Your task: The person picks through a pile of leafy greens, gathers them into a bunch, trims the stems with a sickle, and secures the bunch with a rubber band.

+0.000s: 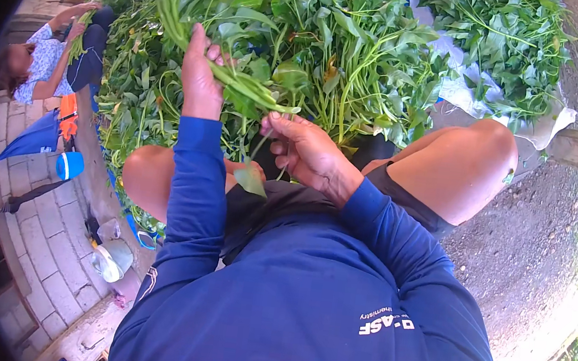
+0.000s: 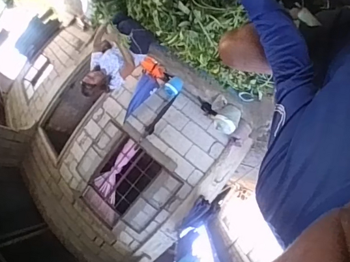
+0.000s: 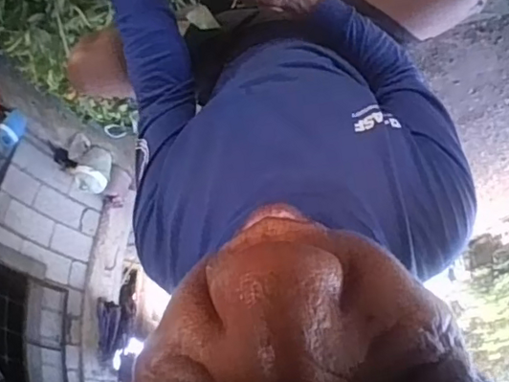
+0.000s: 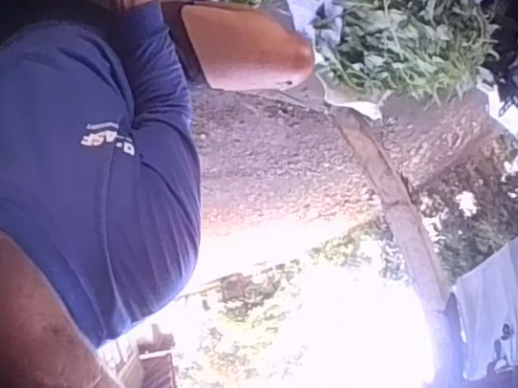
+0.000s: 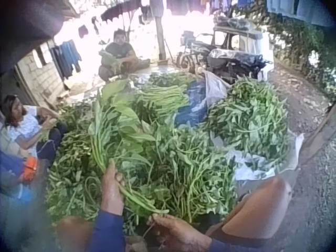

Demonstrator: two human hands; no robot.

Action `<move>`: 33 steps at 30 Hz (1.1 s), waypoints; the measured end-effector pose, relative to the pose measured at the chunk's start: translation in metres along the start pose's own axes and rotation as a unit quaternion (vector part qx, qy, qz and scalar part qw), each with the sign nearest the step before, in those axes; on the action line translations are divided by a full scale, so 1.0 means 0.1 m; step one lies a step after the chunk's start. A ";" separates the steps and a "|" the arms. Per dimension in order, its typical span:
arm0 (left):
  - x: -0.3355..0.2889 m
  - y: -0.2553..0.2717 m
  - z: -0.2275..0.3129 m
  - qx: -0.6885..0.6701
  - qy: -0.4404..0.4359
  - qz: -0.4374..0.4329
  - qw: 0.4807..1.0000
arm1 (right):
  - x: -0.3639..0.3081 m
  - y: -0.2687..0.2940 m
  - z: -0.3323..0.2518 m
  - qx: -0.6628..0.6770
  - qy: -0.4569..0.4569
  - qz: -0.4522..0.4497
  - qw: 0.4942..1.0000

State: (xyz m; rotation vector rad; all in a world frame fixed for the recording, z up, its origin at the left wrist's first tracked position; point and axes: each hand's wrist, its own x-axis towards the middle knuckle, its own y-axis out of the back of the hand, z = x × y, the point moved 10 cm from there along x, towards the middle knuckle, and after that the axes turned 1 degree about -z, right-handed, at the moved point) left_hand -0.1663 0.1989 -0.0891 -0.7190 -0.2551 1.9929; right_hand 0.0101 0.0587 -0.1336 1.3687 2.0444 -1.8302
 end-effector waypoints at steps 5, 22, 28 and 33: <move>0.02 0.28 0.21 0.027 -0.029 0.007 0.999 | 0.00 -0.07 0.00 -0.016 -0.012 -0.074 0.997; 0.09 0.53 0.34 0.038 -0.025 0.030 0.999 | 0.58 1.61 -1.71 -0.655 0.220 0.462 0.556; -0.09 0.11 -0.43 0.121 0.066 0.025 0.990 | 0.49 1.86 -1.92 -0.642 0.269 0.429 0.575; 0.00 0.18 -0.71 0.153 0.041 -0.002 0.987 | 0.05 1.19 -1.87 -0.386 0.301 0.274 0.828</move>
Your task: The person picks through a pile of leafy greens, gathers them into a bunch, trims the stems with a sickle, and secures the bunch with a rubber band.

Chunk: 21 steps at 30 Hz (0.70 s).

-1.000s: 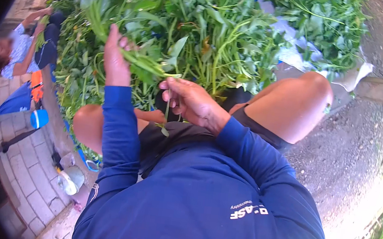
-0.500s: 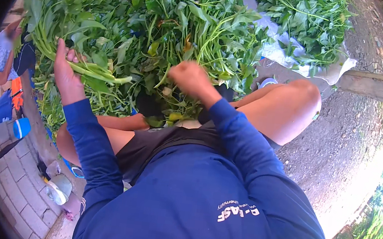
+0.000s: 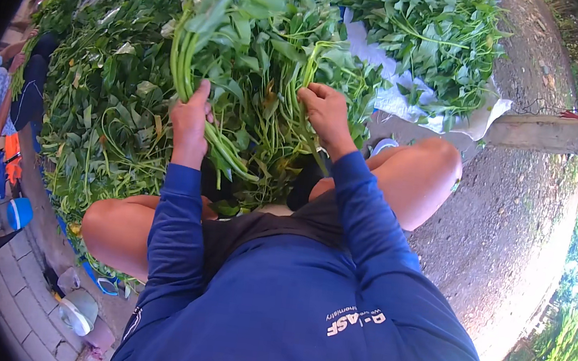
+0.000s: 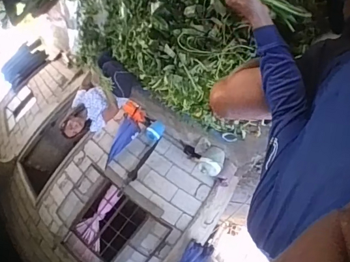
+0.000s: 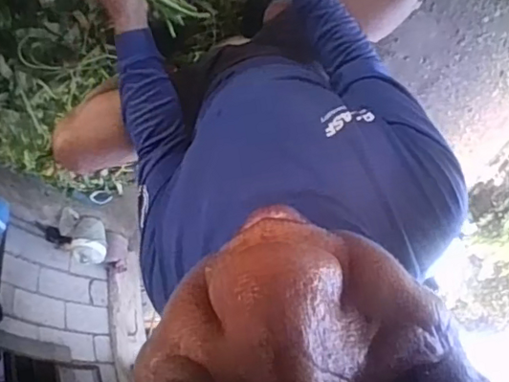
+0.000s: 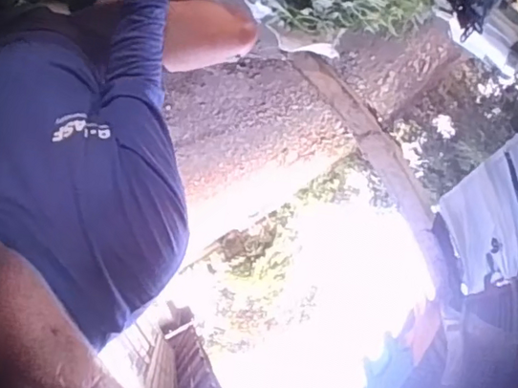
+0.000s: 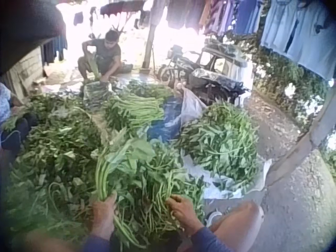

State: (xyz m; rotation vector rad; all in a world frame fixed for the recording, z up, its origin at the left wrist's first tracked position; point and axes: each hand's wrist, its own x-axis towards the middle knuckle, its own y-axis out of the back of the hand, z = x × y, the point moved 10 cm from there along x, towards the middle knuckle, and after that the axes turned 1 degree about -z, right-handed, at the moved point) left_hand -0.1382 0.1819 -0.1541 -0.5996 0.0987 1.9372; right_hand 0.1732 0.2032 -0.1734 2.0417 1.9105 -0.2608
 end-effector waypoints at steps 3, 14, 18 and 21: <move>0.08 0.01 -0.16 0.026 -0.007 0.020 0.999 | -0.26 0.01 -0.44 0.045 0.005 0.002 0.999; -0.11 -0.25 -0.20 0.044 -0.046 -0.003 0.998 | -0.37 -0.26 -1.26 -0.182 0.245 0.069 0.950; 0.00 -0.26 -0.53 -0.074 0.033 -0.075 0.994 | -0.40 -1.17 -0.71 -0.142 0.105 -0.145 0.974; -0.03 -0.43 -0.58 -0.133 0.045 -0.076 0.987 | -0.33 -1.32 -0.32 -0.126 0.151 -0.123 0.973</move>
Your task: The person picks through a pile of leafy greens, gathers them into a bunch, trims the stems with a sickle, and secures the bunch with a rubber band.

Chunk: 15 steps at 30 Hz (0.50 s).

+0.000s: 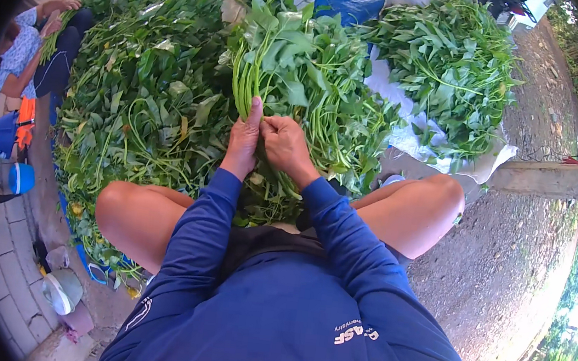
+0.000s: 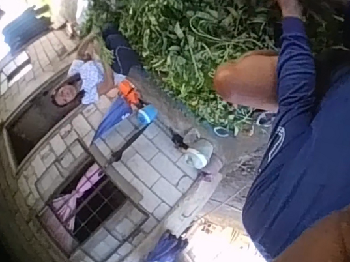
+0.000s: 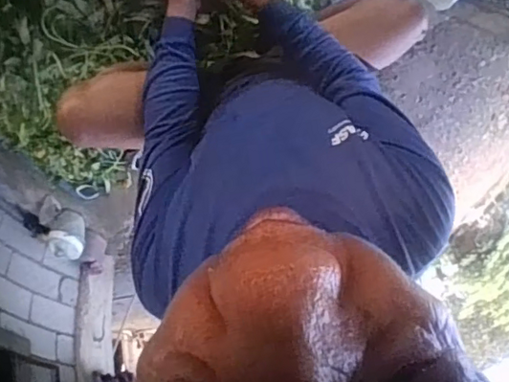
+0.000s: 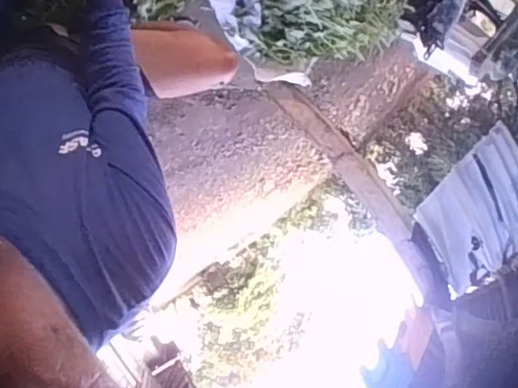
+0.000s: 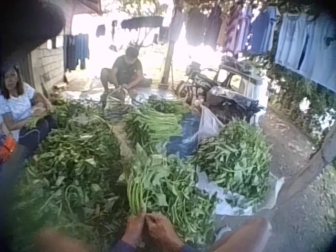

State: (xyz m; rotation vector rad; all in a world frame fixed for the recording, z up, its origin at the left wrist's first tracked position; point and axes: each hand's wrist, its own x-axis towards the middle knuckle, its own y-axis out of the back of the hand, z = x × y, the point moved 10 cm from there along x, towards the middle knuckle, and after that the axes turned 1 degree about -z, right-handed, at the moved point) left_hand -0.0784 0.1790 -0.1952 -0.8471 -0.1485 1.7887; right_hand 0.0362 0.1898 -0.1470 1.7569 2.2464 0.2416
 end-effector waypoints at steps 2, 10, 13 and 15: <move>0.04 0.05 -0.19 -0.059 0.062 -0.051 0.995 | -0.02 -0.19 -0.02 -0.078 0.051 -0.008 0.996; -0.08 0.93 0.84 0.087 -0.051 0.166 0.981 | 0.27 0.89 0.91 -0.097 -0.105 0.114 0.983; -0.16 0.92 1.24 0.095 -0.085 0.196 0.972 | 0.39 1.06 1.20 -0.170 -0.110 0.139 0.969; -0.23 1.03 1.37 0.093 -0.100 0.228 0.964 | 0.33 0.91 1.31 -0.149 -0.127 0.121 0.973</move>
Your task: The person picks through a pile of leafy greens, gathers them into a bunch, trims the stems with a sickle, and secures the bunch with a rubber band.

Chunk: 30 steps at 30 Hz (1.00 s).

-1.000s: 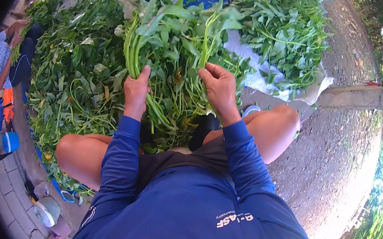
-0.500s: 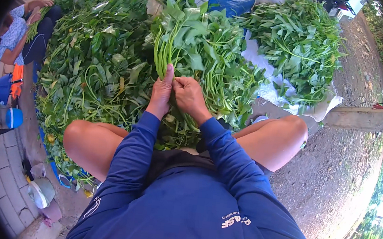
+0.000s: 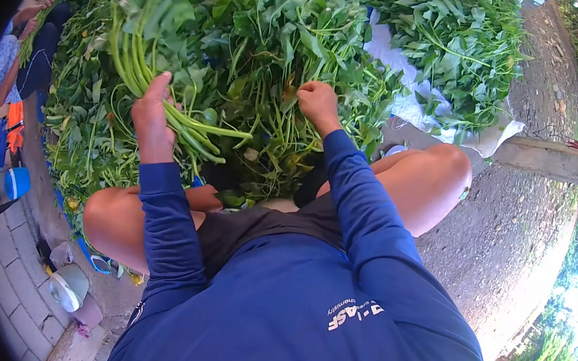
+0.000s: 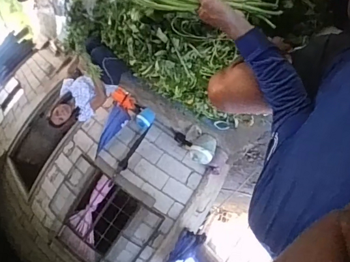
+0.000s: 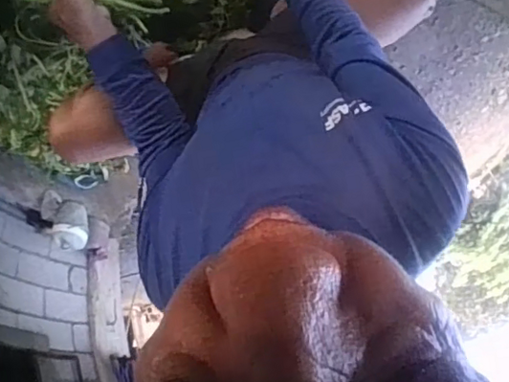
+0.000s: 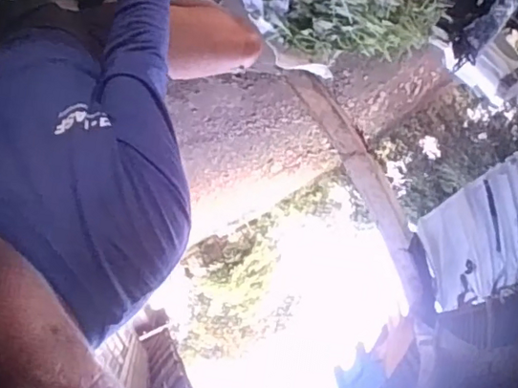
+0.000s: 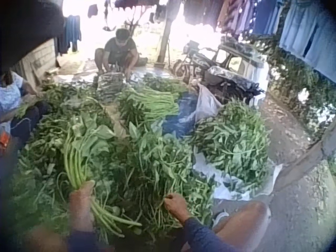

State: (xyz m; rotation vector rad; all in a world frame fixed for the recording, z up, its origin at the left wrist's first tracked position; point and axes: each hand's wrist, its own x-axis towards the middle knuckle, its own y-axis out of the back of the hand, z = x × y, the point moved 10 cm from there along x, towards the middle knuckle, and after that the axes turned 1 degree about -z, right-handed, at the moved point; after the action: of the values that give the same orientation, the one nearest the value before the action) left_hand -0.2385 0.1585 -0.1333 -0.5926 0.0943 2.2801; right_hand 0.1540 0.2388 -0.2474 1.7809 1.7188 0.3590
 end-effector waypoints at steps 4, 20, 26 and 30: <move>0.02 0.11 0.19 -0.043 -0.018 0.004 0.999 | -0.37 -0.73 -0.01 -0.169 -0.005 -0.124 0.978; -0.01 0.05 0.29 -0.045 -0.021 -0.026 0.998 | -0.73 -1.85 0.19 0.363 -0.328 -0.287 0.823; -0.02 0.18 0.34 -0.041 -0.020 -0.020 0.999 | -0.85 -0.32 -1.19 0.252 -0.192 -0.399 0.861; -0.04 0.13 0.37 -0.045 -0.027 -0.020 0.998 | -1.12 0.55 -1.63 0.294 -0.116 -0.520 0.794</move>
State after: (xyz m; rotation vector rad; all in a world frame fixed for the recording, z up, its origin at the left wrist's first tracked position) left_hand -0.2593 0.1554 -0.0997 -0.5730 -0.0472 2.2695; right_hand 0.0883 0.1740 -0.0645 0.8563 2.4417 -0.9103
